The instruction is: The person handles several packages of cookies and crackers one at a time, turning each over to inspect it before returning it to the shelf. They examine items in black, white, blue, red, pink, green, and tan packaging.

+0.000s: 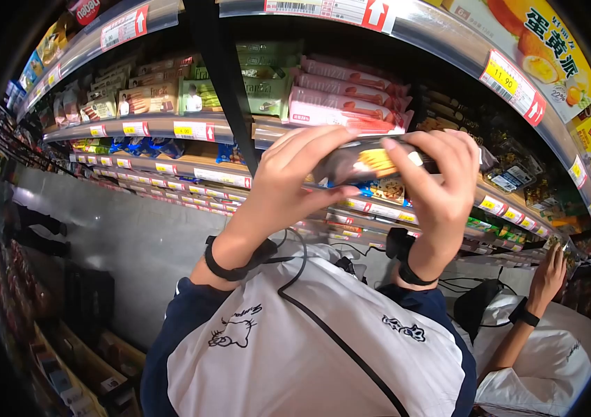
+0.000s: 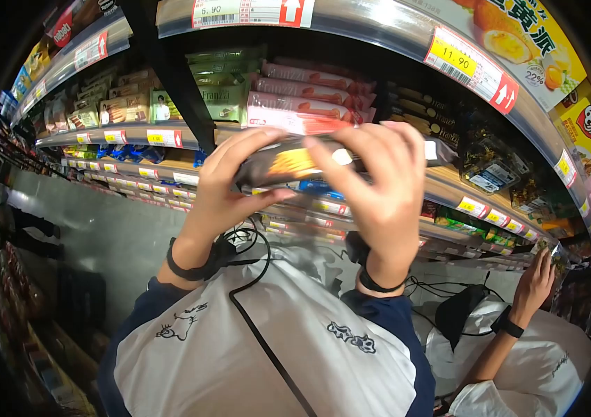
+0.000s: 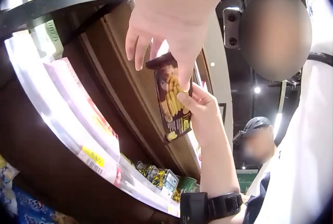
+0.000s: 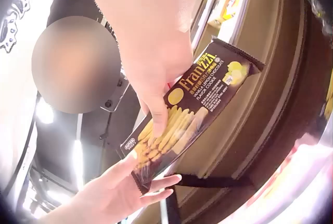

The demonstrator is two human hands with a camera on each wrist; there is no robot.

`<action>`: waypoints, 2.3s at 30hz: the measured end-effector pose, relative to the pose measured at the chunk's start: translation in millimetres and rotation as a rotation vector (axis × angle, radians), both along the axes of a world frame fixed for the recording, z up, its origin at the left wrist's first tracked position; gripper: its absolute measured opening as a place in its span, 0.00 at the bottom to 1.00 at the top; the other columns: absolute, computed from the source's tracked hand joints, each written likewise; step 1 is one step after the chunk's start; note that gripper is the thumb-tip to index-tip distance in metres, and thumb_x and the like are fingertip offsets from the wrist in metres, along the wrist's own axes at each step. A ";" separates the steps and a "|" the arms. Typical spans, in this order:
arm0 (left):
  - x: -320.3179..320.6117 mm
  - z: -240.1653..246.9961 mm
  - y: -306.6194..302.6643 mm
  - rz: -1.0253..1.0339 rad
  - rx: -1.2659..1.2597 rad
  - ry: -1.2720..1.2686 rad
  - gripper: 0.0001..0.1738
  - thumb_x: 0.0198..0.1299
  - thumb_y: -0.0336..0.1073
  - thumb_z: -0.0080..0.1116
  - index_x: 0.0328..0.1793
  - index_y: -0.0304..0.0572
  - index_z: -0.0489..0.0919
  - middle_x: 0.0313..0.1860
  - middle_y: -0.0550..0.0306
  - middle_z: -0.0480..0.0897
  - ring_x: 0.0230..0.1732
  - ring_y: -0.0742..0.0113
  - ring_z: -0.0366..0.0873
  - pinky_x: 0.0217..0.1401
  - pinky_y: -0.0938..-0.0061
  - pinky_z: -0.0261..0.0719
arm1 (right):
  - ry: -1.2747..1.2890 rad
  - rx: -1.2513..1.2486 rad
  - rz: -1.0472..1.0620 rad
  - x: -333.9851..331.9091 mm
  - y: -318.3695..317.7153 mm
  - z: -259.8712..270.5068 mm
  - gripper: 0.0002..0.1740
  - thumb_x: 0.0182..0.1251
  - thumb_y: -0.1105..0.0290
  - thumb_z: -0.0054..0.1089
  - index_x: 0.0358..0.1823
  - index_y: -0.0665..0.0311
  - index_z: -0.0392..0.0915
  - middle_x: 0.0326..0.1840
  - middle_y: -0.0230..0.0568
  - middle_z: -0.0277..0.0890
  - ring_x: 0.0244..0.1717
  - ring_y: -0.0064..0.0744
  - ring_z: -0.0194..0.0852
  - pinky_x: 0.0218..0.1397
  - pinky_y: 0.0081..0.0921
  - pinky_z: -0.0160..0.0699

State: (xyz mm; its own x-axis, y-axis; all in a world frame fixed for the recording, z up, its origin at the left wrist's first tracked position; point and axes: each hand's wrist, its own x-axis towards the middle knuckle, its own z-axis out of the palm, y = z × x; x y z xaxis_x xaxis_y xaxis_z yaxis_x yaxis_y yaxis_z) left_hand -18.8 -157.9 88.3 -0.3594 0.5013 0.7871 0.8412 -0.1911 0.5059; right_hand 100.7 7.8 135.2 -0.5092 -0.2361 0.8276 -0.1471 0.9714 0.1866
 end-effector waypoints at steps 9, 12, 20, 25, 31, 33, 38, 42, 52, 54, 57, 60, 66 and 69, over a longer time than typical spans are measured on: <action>-1.0 -5.7 -23.3 -0.064 0.366 -0.119 0.15 0.47 0.27 0.62 0.44 0.35 0.79 0.40 0.44 0.83 0.41 0.53 0.82 0.45 0.69 0.77 | 0.539 -0.038 0.016 3.7 -11.4 -15.1 0.43 0.44 0.53 0.72 0.60 0.60 0.62 0.59 0.49 0.62 0.60 0.48 0.62 0.61 0.46 0.65; -4.1 -4.6 -32.5 -0.147 0.376 -0.158 0.15 0.50 0.31 0.63 0.44 0.33 0.76 0.41 0.41 0.82 0.43 0.52 0.82 0.48 0.66 0.78 | 0.647 -0.557 0.185 3.0 -12.7 -34.5 0.55 0.45 0.50 0.73 0.69 0.64 0.49 0.65 0.54 0.56 0.64 0.48 0.58 0.64 0.41 0.63; -5.4 -13.2 -35.7 -0.212 0.427 -0.191 0.21 0.48 0.33 0.67 0.46 0.33 0.73 0.42 0.35 0.80 0.44 0.50 0.81 0.47 0.65 0.79 | 0.490 -0.897 0.399 -8.5 -24.3 -50.3 0.51 0.47 0.55 0.72 0.66 0.67 0.50 0.56 0.60 0.67 0.57 0.48 0.67 0.63 0.42 0.61; -9.3 -18.4 -34.8 -0.203 0.436 -0.160 0.22 0.48 0.32 0.67 0.48 0.34 0.71 0.43 0.36 0.80 0.44 0.51 0.80 0.48 0.66 0.79 | 0.480 -0.730 0.323 -13.0 -24.2 -49.8 0.45 0.50 0.65 0.69 0.65 0.65 0.50 0.56 0.60 0.66 0.55 0.46 0.68 0.59 0.40 0.67; -4.7 -19.3 -34.5 -0.220 0.481 -0.243 0.22 0.48 0.31 0.67 0.48 0.35 0.71 0.44 0.35 0.79 0.45 0.52 0.79 0.48 0.66 0.79 | 0.452 -0.714 0.370 -14.9 -27.2 -50.1 0.41 0.54 0.70 0.65 0.66 0.62 0.49 0.58 0.62 0.64 0.56 0.46 0.68 0.60 0.40 0.67; -4.1 -20.1 -34.0 -0.219 0.491 -0.264 0.22 0.49 0.31 0.66 0.48 0.35 0.71 0.44 0.35 0.79 0.46 0.52 0.79 0.48 0.66 0.79 | 0.489 -0.760 0.391 -17.2 -28.5 -51.6 0.44 0.52 0.67 0.67 0.66 0.62 0.49 0.59 0.61 0.63 0.56 0.46 0.67 0.60 0.40 0.67; -4.1 -22.4 -35.1 -0.173 0.472 -0.228 0.21 0.50 0.33 0.65 0.49 0.34 0.71 0.45 0.35 0.79 0.46 0.52 0.79 0.50 0.66 0.78 | 0.508 -0.894 0.413 -23.0 -31.8 -55.6 0.52 0.47 0.60 0.73 0.69 0.65 0.47 0.63 0.59 0.59 0.62 0.48 0.63 0.65 0.39 0.61; -8.4 -20.9 -36.6 -0.090 0.411 -0.123 0.20 0.52 0.34 0.63 0.49 0.32 0.72 0.45 0.37 0.79 0.46 0.52 0.78 0.51 0.65 0.76 | 0.363 -0.697 0.261 -17.1 -18.0 -52.6 0.59 0.46 0.60 0.73 0.72 0.67 0.40 0.73 0.55 0.42 0.71 0.48 0.49 0.71 0.37 0.50; -3.4 -21.9 -25.3 0.114 0.171 -0.128 0.16 0.50 0.22 0.56 0.48 0.33 0.75 0.45 0.43 0.80 0.48 0.52 0.78 0.53 0.67 0.74 | -0.055 -0.630 0.210 -13.3 -42.8 -40.2 0.31 0.41 0.71 0.72 0.52 0.61 0.77 0.58 0.53 0.69 0.29 0.34 0.79 0.33 0.24 0.78; 1.8 -21.1 -19.8 0.124 0.131 -0.143 0.16 0.49 0.20 0.55 0.47 0.35 0.76 0.45 0.46 0.81 0.47 0.53 0.79 0.51 0.69 0.74 | -0.096 -0.635 0.193 -16.2 -42.0 -40.0 0.29 0.41 0.71 0.72 0.51 0.59 0.77 0.56 0.48 0.71 0.31 0.35 0.79 0.32 0.26 0.78; 8.1 -26.8 -11.0 0.075 0.133 -0.183 0.17 0.49 0.19 0.54 0.48 0.35 0.76 0.45 0.46 0.80 0.48 0.52 0.79 0.52 0.69 0.74 | -0.185 -0.695 0.150 -13.0 -38.6 -40.8 0.27 0.39 0.75 0.70 0.48 0.62 0.77 0.52 0.46 0.72 0.42 0.41 0.76 0.42 0.30 0.76; 12.9 -28.4 -5.2 0.043 0.097 -0.241 0.20 0.48 0.20 0.57 0.51 0.37 0.76 0.50 0.47 0.79 0.51 0.52 0.77 0.54 0.68 0.73 | -0.136 -0.562 0.070 -10.3 -23.4 -42.6 0.26 0.38 0.71 0.69 0.46 0.60 0.78 0.47 0.42 0.73 0.37 0.40 0.76 0.38 0.30 0.76; 9.6 -26.8 -7.9 0.146 -0.059 -0.309 0.18 0.50 0.23 0.60 0.49 0.36 0.77 0.48 0.50 0.80 0.50 0.59 0.77 0.55 0.71 0.71 | 0.051 -0.564 -0.241 -4.7 49.6 -40.9 0.18 0.52 0.67 0.67 0.46 0.60 0.78 0.46 0.39 0.74 0.31 0.31 0.75 0.33 0.26 0.75; 6.6 -28.8 -14.3 0.140 -0.105 -0.279 0.13 0.52 0.25 0.57 0.46 0.35 0.79 0.44 0.50 0.81 0.48 0.60 0.77 0.54 0.72 0.71 | -0.045 -0.626 -0.510 1.1 95.8 -46.2 0.17 0.53 0.64 0.66 0.44 0.62 0.79 0.42 0.39 0.76 0.23 0.28 0.72 0.28 0.24 0.72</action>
